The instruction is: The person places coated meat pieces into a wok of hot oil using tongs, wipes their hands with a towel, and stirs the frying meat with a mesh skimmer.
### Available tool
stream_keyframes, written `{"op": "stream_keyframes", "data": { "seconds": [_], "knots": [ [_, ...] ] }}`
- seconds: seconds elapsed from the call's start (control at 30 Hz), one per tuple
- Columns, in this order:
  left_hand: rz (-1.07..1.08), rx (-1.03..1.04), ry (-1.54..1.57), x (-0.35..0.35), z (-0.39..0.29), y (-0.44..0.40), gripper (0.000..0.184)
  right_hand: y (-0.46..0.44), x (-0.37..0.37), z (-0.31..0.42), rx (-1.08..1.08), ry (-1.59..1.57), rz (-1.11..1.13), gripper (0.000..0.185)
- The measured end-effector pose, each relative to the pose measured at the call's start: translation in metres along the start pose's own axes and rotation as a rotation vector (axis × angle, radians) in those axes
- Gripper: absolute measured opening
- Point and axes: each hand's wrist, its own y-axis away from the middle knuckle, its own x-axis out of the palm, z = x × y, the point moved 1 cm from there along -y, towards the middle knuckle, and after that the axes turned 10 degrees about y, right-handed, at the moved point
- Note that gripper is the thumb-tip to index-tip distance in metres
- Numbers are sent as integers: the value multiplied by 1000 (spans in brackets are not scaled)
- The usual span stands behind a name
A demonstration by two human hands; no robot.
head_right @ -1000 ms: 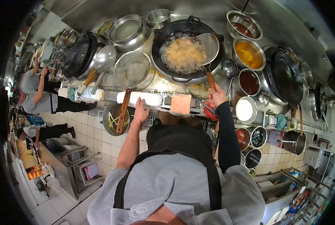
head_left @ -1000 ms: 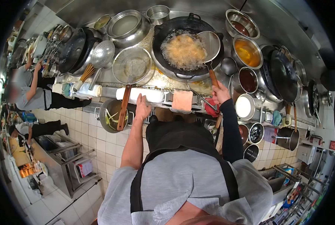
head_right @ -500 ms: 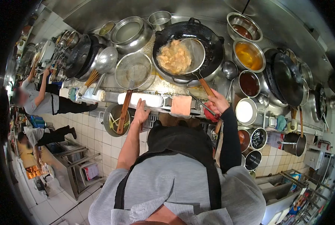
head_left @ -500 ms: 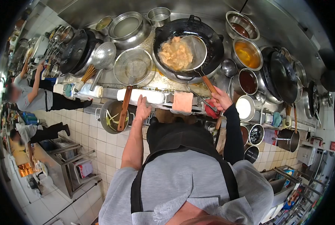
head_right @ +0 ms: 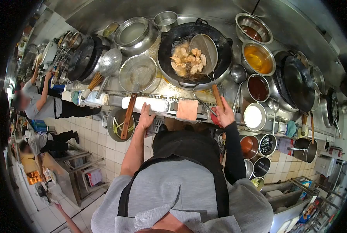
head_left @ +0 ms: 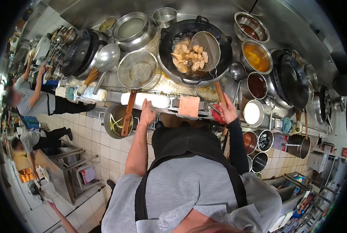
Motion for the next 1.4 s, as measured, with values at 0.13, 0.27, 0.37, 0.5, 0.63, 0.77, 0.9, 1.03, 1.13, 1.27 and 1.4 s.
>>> {"op": "stream_keyframes", "data": {
  "seconds": [0.13, 0.27, 0.37, 0.5, 0.63, 0.77, 0.9, 1.03, 1.13, 1.27, 1.4],
  "knots": [
    [12, 7, -23, 2, 5, -3, 74, -49, 10, -15, -454, 559, -283, 62],
    [6, 12, -15, 2, 7, -2, 75, -48, 28, 48, -290, 841, -246, 64],
    [3, 10, -3, 3, 7, -2, 75, -54, 29, 63, -344, 886, -222, 66],
    [5, 3, -4, 3, 7, -2, 75, -44, 18, 87, -335, 941, -161, 64],
    [-2, 2, 0, 2, 2, 0, 74, -13, 18, 108, -313, 806, -145, 63],
    [-2, 16, -12, 4, 6, -2, 73, -5, 28, 74, -319, 821, -211, 64],
    [6, 16, 10, 2, 4, 0, 73, 5, 36, 75, -310, 854, -236, 65],
    [3, 26, -15, 3, 6, -2, 73, 17, 43, 76, -419, 789, -208, 68],
    [8, 27, -37, 4, 7, -4, 73, 12, 43, 62, -319, 776, -122, 66],
    [10, 39, -28, 4, 6, -4, 73, 4, 50, 59, -248, 914, -157, 67],
    [14, 21, -28, 2, 4, -2, 73, 7, 49, 61, -186, 1008, -172, 67]
  ]
}}
